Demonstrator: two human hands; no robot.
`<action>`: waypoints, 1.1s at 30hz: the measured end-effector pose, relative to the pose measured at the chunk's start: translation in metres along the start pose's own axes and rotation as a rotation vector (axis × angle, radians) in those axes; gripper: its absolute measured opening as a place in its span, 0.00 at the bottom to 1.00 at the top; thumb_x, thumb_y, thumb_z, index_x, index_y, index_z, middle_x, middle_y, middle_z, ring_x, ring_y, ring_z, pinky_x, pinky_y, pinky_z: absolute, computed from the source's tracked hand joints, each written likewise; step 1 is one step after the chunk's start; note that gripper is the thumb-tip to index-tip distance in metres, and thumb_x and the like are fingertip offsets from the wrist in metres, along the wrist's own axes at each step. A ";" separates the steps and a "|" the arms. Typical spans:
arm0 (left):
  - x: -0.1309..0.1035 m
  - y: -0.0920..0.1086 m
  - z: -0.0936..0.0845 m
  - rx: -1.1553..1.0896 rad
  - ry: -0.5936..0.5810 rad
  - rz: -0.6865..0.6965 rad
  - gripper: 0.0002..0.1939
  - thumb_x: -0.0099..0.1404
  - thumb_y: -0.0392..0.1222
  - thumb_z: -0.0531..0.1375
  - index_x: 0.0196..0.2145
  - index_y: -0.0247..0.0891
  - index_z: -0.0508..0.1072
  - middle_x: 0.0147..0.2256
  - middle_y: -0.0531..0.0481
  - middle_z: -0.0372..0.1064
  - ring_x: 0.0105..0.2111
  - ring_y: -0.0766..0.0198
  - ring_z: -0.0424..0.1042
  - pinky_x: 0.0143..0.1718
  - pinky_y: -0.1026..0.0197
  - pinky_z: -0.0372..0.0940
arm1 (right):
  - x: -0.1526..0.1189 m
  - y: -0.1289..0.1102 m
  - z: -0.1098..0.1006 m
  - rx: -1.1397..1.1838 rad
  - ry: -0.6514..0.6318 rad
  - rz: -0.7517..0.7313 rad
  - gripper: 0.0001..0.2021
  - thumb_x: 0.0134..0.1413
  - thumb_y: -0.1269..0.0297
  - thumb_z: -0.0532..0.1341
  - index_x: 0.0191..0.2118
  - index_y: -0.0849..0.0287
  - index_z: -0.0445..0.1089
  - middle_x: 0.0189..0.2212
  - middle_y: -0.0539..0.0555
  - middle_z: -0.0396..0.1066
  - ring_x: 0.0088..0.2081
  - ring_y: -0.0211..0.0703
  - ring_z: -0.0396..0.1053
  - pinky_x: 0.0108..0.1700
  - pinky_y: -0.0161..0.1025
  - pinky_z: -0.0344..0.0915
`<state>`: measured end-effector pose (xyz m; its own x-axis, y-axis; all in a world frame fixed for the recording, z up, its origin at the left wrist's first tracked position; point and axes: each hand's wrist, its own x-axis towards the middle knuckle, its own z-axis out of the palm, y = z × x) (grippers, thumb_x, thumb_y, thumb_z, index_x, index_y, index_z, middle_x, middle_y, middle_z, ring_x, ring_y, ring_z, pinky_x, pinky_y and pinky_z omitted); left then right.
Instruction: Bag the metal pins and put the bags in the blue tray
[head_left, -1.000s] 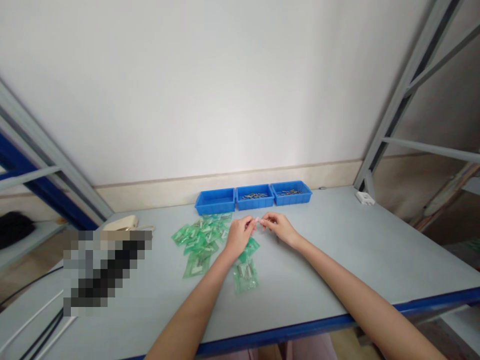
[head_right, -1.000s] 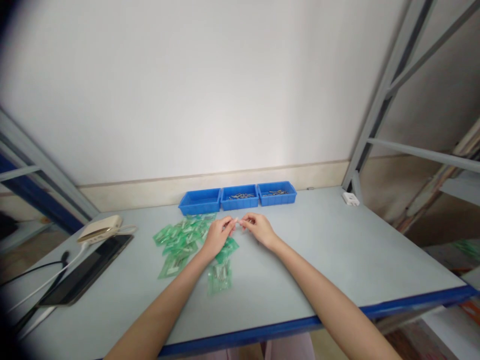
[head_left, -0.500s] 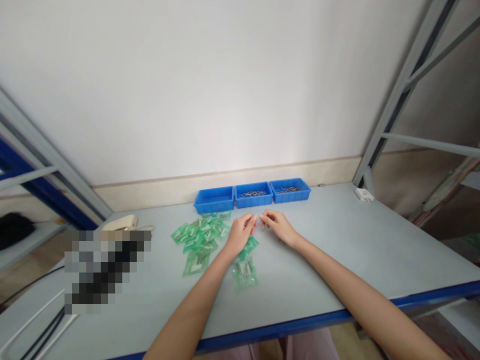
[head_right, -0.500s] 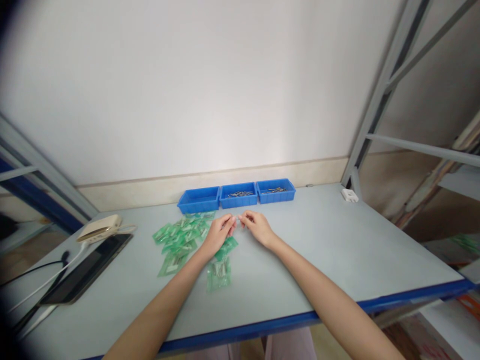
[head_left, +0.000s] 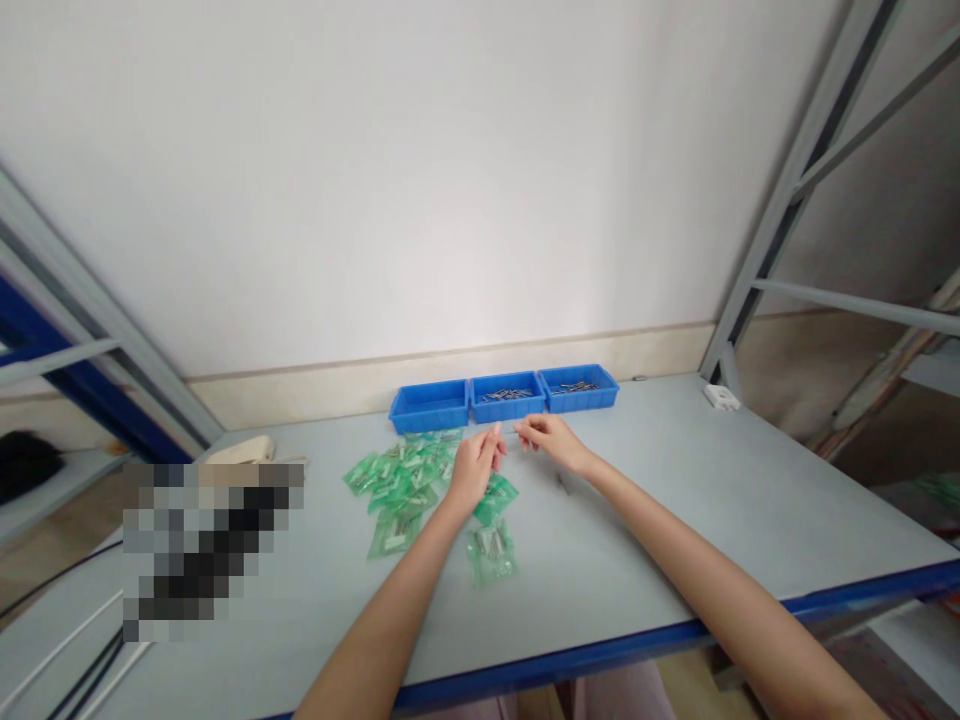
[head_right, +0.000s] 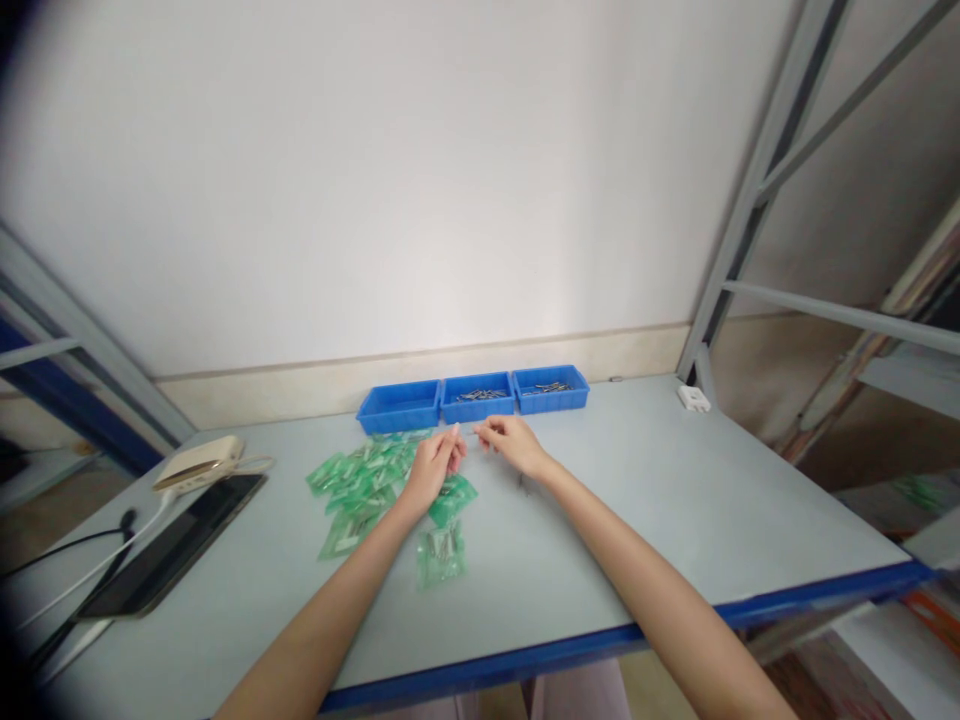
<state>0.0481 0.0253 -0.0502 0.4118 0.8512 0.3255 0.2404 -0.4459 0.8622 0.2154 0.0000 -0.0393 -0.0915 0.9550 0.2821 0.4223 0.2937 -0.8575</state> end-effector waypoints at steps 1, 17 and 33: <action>0.002 -0.003 -0.002 0.012 0.025 -0.007 0.26 0.64 0.57 0.43 0.22 0.36 0.66 0.14 0.56 0.58 0.15 0.69 0.59 0.22 0.66 0.55 | 0.012 -0.002 -0.002 -0.035 0.033 0.011 0.18 0.55 0.53 0.53 0.22 0.60 0.65 0.20 0.50 0.67 0.23 0.36 0.62 0.29 0.33 0.58; 0.003 -0.007 -0.007 0.139 -0.008 0.002 0.27 0.64 0.57 0.41 0.22 0.37 0.66 0.13 0.55 0.60 0.15 0.68 0.60 0.23 0.65 0.55 | -0.029 -0.002 -0.055 -0.490 -0.389 -0.123 0.11 0.46 0.58 0.65 0.38 0.50 0.74 0.41 0.52 0.69 0.45 0.46 0.64 0.48 0.41 0.54; -0.003 0.001 -0.004 0.204 -0.149 0.092 0.17 0.64 0.50 0.46 0.26 0.38 0.65 0.17 0.56 0.62 0.19 0.66 0.62 0.25 0.65 0.54 | -0.014 0.008 -0.007 -0.265 0.031 -0.057 0.07 0.48 0.61 0.61 0.29 0.58 0.74 0.28 0.51 0.74 0.30 0.40 0.66 0.36 0.36 0.58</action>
<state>0.0435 0.0233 -0.0493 0.5615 0.7612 0.3245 0.3619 -0.5786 0.7309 0.2264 -0.0117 -0.0469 -0.0957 0.9342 0.3436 0.6390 0.3223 -0.6984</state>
